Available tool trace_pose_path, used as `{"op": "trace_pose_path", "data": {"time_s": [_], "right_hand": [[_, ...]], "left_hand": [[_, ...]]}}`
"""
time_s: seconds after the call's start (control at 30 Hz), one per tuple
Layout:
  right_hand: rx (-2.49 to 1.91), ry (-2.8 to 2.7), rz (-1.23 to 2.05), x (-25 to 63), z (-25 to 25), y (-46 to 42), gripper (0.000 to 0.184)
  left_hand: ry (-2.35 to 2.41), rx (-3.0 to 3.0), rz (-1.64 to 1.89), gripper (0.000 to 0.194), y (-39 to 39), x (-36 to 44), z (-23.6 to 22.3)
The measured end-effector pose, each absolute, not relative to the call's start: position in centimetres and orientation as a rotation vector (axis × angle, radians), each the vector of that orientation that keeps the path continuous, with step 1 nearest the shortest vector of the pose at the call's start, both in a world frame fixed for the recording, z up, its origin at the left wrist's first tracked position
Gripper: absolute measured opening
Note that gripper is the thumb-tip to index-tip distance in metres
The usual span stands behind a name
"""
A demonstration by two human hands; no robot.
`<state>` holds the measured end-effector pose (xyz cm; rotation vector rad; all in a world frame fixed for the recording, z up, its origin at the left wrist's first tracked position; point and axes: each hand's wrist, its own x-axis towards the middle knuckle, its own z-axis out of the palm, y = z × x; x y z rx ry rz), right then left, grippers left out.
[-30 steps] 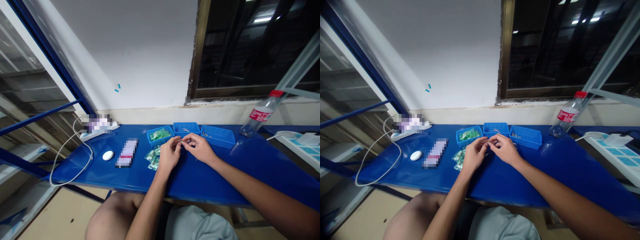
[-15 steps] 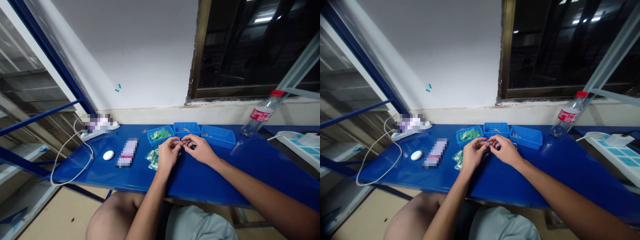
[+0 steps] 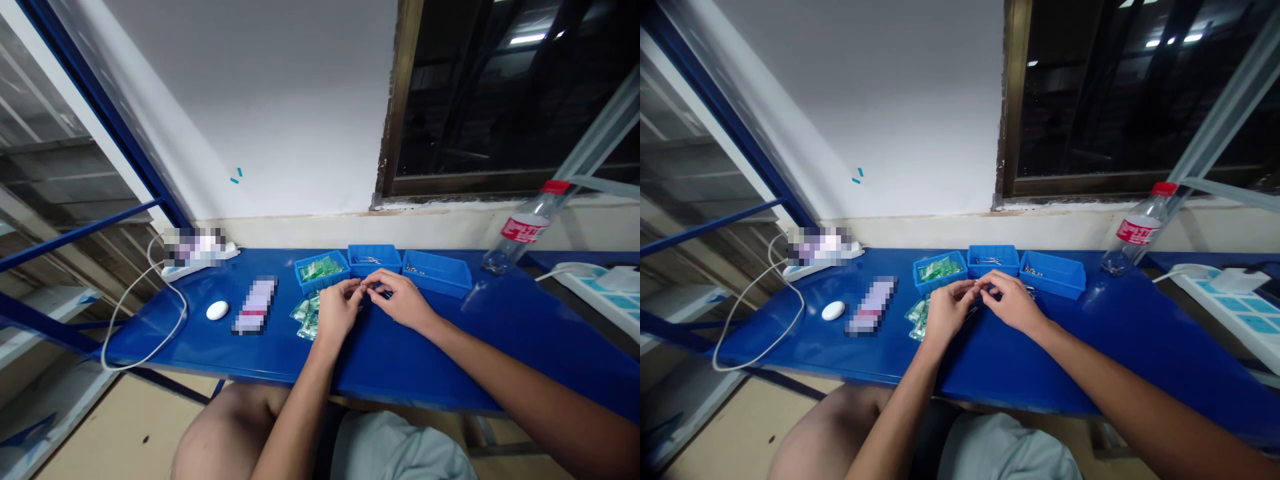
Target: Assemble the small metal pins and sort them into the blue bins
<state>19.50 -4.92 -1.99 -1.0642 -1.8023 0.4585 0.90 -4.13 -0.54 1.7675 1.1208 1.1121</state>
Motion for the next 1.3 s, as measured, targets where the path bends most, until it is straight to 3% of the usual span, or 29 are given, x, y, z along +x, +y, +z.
{"op": "trace_pose_path", "data": {"time_s": [0.17,0.4,0.97,1.13,1.3], "right_hand": [[-1.154,-1.701,0.551,19.4,-2.0,-5.0,0.014],[-1.159,-1.670,0.654,19.4,-2.5,-4.6,0.017],[-1.148,-1.794,0.486,19.6,-2.2,-4.6,0.021],[-1.143,-1.744,0.494,19.6,-2.0,-4.8,0.016],[-1.100,-1.783,0.496,19.6,-2.1,-4.8,0.015]], "left_hand": [[1.155,1.814,1.130,0.010,-4.2,1.0,-0.5],[1.061,1.736,1.166,0.034,-4.1,1.1,-0.7],[0.981,1.644,1.276,0.047,-4.0,1.2,-0.7],[1.095,1.794,1.205,0.025,-4.6,1.2,0.1],[1.117,1.869,1.101,0.022,-4.6,1.0,0.0]]}}
